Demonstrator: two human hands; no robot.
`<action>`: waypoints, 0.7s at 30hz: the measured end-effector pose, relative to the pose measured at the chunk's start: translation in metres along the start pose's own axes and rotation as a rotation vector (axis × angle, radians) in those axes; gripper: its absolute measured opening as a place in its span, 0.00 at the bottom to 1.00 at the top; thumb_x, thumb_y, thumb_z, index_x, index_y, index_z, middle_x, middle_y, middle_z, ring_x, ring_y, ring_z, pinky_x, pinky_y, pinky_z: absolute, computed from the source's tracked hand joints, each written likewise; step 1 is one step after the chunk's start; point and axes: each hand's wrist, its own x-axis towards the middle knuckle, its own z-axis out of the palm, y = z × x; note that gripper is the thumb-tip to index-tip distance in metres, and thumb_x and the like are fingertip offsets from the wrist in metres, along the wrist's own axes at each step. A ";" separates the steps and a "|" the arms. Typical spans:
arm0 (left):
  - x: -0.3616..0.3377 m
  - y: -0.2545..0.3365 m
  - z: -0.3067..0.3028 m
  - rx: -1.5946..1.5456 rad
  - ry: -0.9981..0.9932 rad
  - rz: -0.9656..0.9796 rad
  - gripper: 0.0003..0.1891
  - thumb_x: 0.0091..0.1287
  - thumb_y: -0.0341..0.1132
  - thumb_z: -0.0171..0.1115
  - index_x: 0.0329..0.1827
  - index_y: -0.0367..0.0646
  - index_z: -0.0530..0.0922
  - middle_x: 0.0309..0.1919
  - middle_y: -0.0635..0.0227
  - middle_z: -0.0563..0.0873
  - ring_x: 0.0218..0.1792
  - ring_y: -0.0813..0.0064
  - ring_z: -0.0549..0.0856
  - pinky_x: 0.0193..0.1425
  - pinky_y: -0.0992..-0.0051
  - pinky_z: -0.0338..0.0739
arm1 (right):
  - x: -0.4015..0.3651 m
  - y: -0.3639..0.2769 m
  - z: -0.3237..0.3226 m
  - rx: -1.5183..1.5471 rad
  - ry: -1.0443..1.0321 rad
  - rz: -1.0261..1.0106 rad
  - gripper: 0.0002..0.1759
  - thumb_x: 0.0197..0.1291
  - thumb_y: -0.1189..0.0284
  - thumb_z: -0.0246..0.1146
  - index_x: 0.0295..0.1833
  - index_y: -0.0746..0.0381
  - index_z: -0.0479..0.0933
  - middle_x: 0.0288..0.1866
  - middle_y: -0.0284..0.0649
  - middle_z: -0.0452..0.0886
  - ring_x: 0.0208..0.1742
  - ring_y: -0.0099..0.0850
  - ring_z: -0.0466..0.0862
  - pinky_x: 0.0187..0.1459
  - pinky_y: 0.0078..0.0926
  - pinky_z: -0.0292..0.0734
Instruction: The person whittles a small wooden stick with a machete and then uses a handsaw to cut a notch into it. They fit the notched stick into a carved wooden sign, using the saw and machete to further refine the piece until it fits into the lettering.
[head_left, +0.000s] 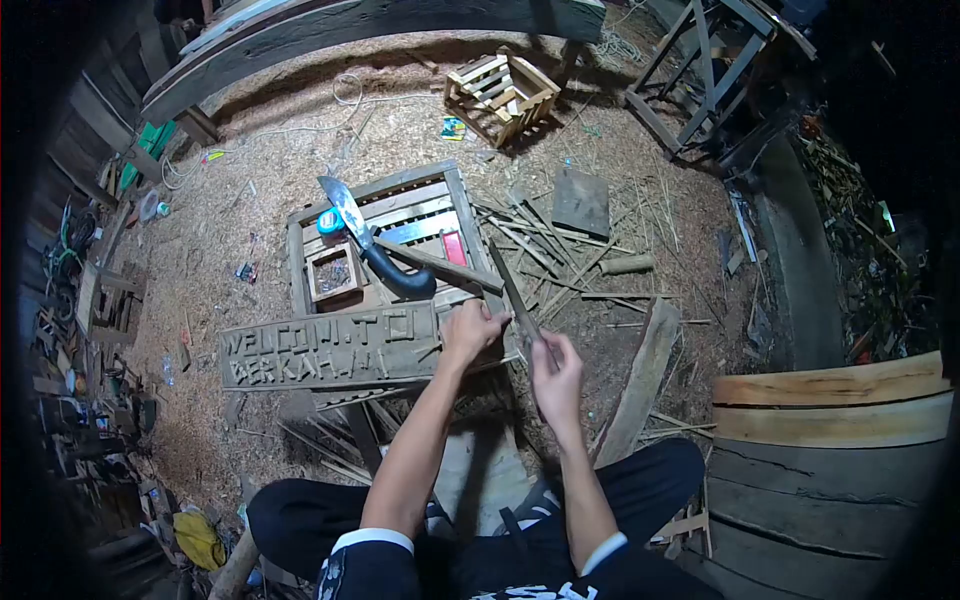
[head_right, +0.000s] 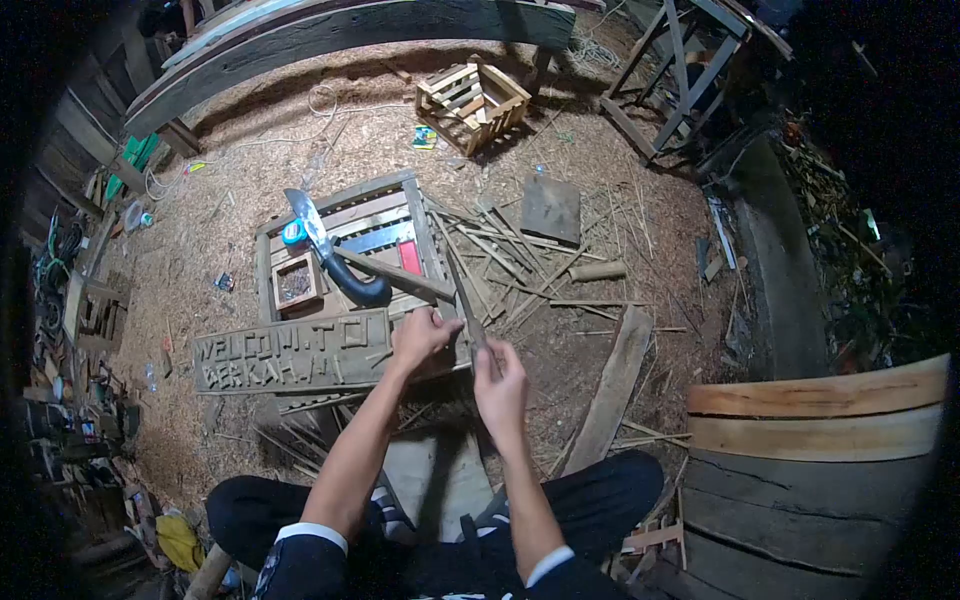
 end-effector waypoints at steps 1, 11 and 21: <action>0.001 -0.003 0.001 -0.004 0.003 0.003 0.29 0.58 0.65 0.74 0.28 0.44 0.80 0.23 0.60 0.87 0.33 0.55 0.89 0.39 0.56 0.79 | 0.002 -0.014 0.001 0.023 -0.010 0.021 0.15 0.74 0.69 0.63 0.55 0.72 0.79 0.48 0.51 0.87 0.52 0.36 0.86 0.57 0.33 0.79; 0.008 -0.010 0.007 -0.048 -0.040 0.015 0.28 0.60 0.63 0.73 0.21 0.45 0.81 0.18 0.63 0.86 0.26 0.59 0.89 0.37 0.59 0.81 | -0.018 -0.016 -0.025 0.093 -0.028 0.034 0.14 0.73 0.70 0.64 0.54 0.71 0.81 0.45 0.48 0.88 0.51 0.32 0.86 0.58 0.32 0.79; 0.002 -0.008 0.006 0.000 0.092 0.064 0.31 0.58 0.65 0.74 0.20 0.44 0.81 0.20 0.62 0.87 0.27 0.60 0.89 0.38 0.59 0.81 | -0.037 -0.015 -0.029 -0.018 -0.049 0.049 0.15 0.75 0.70 0.62 0.56 0.72 0.79 0.48 0.46 0.87 0.51 0.29 0.85 0.55 0.27 0.80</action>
